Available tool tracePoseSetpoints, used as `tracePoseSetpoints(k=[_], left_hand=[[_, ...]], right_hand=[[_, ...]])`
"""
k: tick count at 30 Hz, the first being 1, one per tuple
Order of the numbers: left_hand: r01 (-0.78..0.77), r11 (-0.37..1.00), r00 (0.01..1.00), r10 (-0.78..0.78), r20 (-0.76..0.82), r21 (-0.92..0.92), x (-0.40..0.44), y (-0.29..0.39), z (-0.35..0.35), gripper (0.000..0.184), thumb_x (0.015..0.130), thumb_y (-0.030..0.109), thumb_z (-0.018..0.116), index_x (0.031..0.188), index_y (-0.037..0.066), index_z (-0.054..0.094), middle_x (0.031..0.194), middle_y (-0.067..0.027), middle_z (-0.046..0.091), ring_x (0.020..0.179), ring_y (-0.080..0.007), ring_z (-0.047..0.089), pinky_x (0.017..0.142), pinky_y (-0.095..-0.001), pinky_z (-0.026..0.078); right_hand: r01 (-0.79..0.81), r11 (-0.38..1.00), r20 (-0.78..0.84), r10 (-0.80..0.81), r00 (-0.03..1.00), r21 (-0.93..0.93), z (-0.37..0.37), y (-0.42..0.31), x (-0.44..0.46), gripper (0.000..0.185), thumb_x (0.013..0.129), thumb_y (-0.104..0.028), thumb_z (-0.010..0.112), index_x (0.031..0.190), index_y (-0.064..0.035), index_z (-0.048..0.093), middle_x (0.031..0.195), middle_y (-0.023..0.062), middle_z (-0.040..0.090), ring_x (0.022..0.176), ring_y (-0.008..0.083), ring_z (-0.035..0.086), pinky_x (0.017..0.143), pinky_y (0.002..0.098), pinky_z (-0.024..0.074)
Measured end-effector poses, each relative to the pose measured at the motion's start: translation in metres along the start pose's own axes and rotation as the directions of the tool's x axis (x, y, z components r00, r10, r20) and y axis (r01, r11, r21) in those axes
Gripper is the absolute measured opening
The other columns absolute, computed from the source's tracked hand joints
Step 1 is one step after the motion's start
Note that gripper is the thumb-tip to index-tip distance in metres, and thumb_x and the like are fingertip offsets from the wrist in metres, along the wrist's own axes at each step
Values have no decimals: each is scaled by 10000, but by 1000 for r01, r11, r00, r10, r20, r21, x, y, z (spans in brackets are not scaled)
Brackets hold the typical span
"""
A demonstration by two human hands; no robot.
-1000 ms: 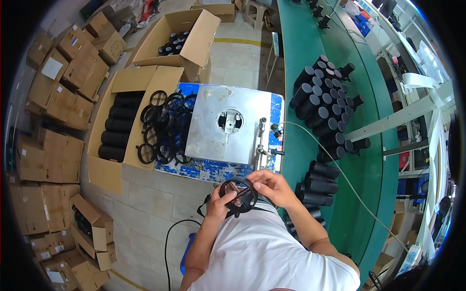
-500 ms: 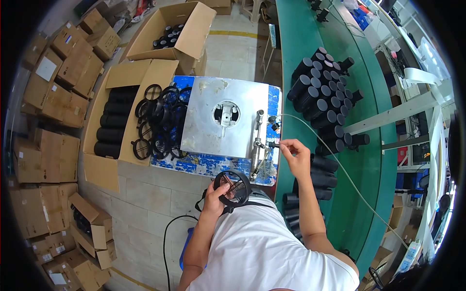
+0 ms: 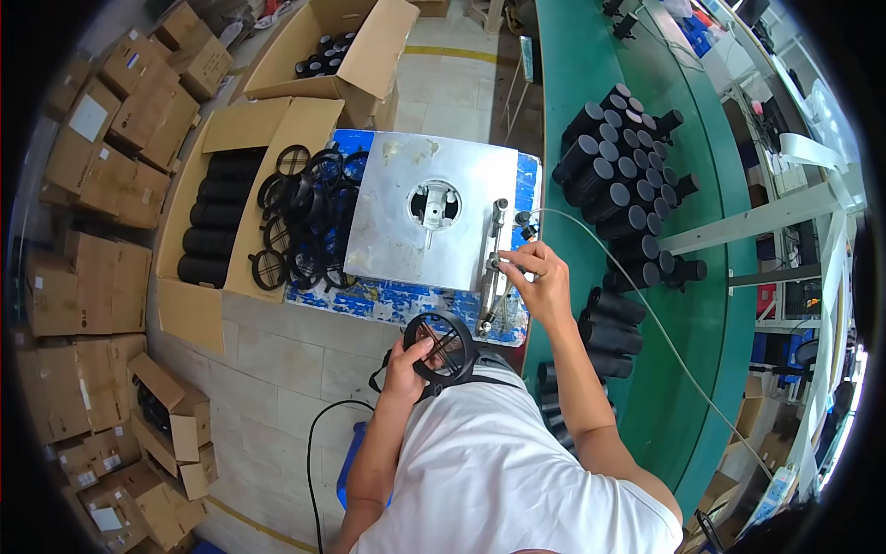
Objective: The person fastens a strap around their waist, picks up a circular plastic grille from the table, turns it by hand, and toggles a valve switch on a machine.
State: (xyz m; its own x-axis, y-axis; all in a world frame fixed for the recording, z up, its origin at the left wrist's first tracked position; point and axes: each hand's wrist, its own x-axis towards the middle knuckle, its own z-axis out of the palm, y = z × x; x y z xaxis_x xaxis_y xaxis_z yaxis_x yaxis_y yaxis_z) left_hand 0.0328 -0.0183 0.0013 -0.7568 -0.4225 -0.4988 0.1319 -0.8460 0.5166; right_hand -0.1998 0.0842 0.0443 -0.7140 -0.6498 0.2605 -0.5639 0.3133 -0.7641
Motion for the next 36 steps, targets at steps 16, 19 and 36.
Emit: tracePoseSetpoints(k=[16,19,36], left_hand=[[19,1000,1000,-19,0,-8,4,0,-2,138,839,120,644,951,57,593,831,-44,623,652,-111,542,584,-235,448],[20,1000,1000,-20,7,-7,6,-3,-4,132,840,122,645,945,60,594,832,-44,625,653,-113,547,581,-235,448],[22,999,1000,-22,-3,43,11,-4,-9,197,844,161,633,1009,67,581,854,-48,626,722,-133,595,629,-259,484]], right_hand=[[121,986,4,-121,993,-113,2,4,4,174,710,-75,776,882,-97,758,780,66,605,737,227,567,657,338,458],[134,984,2,-134,991,-116,2,5,4,168,708,-82,778,874,-92,756,780,68,602,736,232,565,657,340,457],[181,979,-47,-186,981,-92,6,7,2,120,731,-117,765,834,-64,732,785,79,605,749,259,579,691,359,460]])
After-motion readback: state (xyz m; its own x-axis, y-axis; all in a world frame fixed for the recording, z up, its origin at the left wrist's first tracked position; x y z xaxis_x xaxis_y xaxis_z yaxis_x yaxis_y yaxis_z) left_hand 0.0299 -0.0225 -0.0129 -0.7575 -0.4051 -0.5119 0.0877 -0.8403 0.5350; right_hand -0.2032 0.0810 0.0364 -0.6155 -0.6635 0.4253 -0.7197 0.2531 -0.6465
